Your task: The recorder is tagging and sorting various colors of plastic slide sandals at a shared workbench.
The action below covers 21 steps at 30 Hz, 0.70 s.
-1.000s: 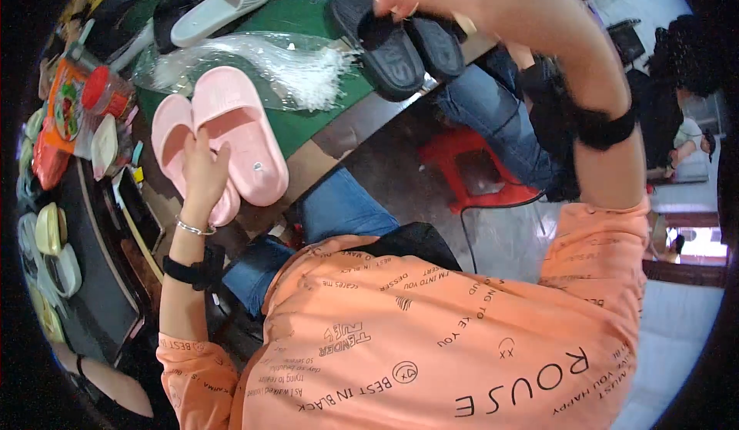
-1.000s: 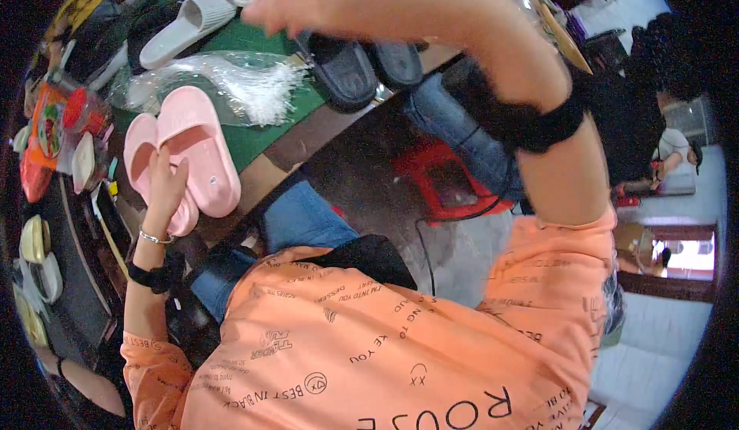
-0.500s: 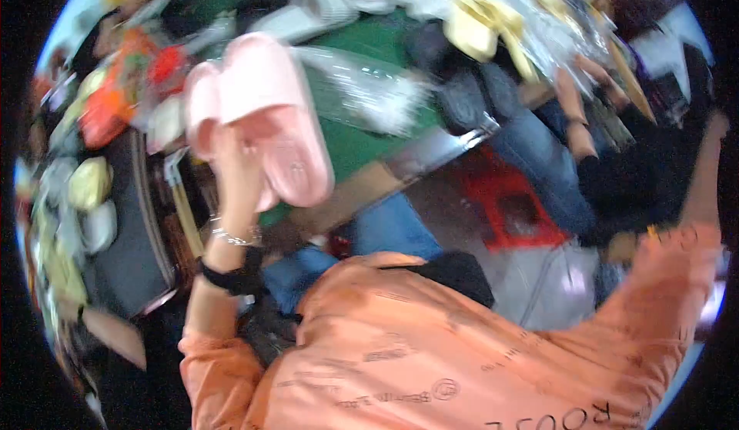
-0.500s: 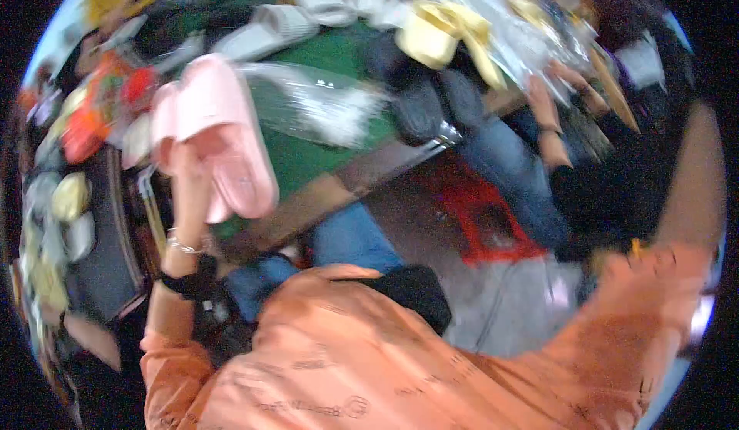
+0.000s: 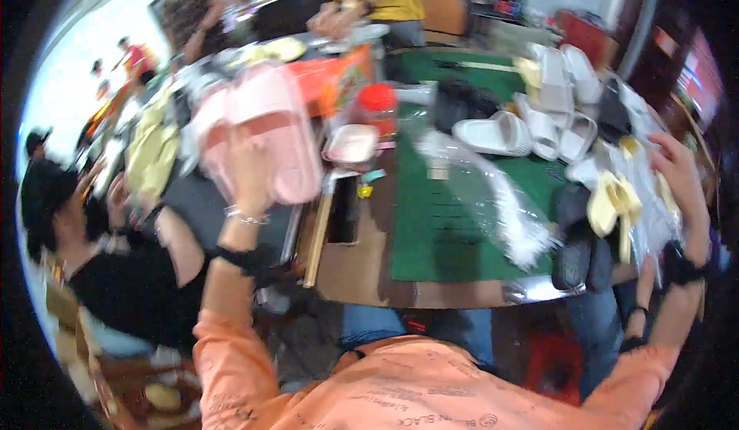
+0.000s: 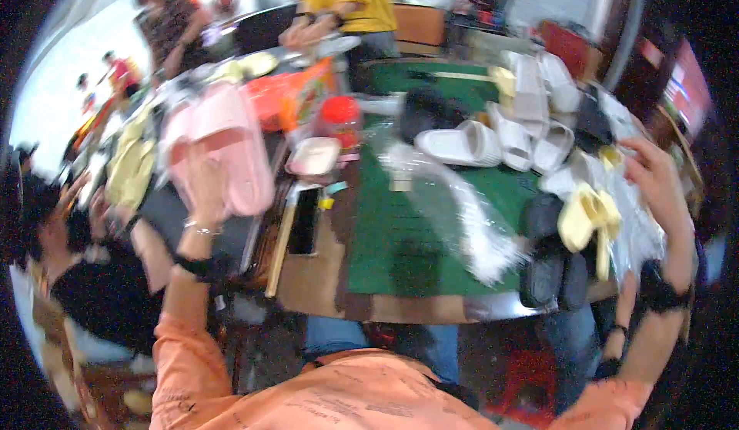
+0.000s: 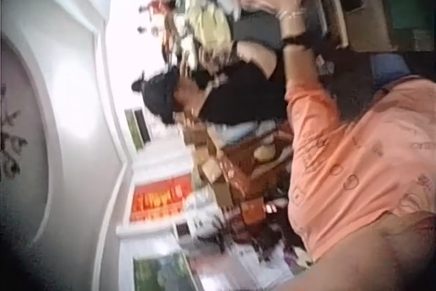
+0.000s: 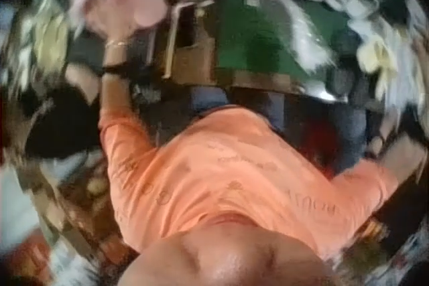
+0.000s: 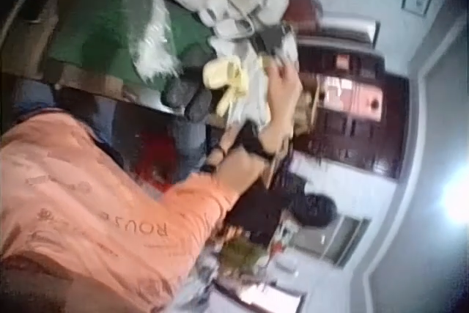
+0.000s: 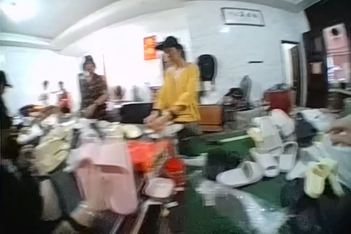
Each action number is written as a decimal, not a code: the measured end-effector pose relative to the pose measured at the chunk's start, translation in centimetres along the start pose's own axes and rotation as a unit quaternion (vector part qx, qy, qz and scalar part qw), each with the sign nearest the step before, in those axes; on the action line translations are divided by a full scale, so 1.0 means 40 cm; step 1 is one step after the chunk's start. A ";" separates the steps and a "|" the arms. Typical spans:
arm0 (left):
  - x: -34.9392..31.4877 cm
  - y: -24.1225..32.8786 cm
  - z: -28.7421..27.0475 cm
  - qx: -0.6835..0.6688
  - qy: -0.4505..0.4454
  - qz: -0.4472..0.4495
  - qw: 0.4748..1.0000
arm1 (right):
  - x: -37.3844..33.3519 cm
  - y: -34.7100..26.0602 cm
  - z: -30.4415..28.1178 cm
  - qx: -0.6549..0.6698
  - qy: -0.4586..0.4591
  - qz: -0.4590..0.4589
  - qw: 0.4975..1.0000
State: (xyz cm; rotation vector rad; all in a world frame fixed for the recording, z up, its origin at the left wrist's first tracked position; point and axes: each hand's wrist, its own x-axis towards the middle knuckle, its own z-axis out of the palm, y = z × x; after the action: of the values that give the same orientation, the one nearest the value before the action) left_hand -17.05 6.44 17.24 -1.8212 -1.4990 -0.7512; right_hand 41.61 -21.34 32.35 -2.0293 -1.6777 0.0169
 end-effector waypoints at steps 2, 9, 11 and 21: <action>0.026 -0.040 0.013 0.103 -0.089 -0.062 0.989 | 0.002 -0.022 0.009 -0.003 -0.026 0.027 0.999; 0.019 -0.168 0.363 0.034 -0.239 -0.037 0.970 | -0.098 0.195 0.032 0.008 -0.005 0.151 0.988; 0.018 -0.176 0.432 -0.052 -0.195 -0.026 0.979 | -0.144 0.230 0.003 0.016 -0.010 0.206 0.978; 0.029 -0.109 0.200 0.214 0.052 -0.096 0.971 | -0.135 0.377 0.151 -0.027 -0.059 0.207 0.976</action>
State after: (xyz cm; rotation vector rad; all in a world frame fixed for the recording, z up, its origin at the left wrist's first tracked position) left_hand -20.93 13.98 13.70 -1.3134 -1.6339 -0.5483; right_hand 52.22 -25.79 19.68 -2.4252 -1.3026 0.2411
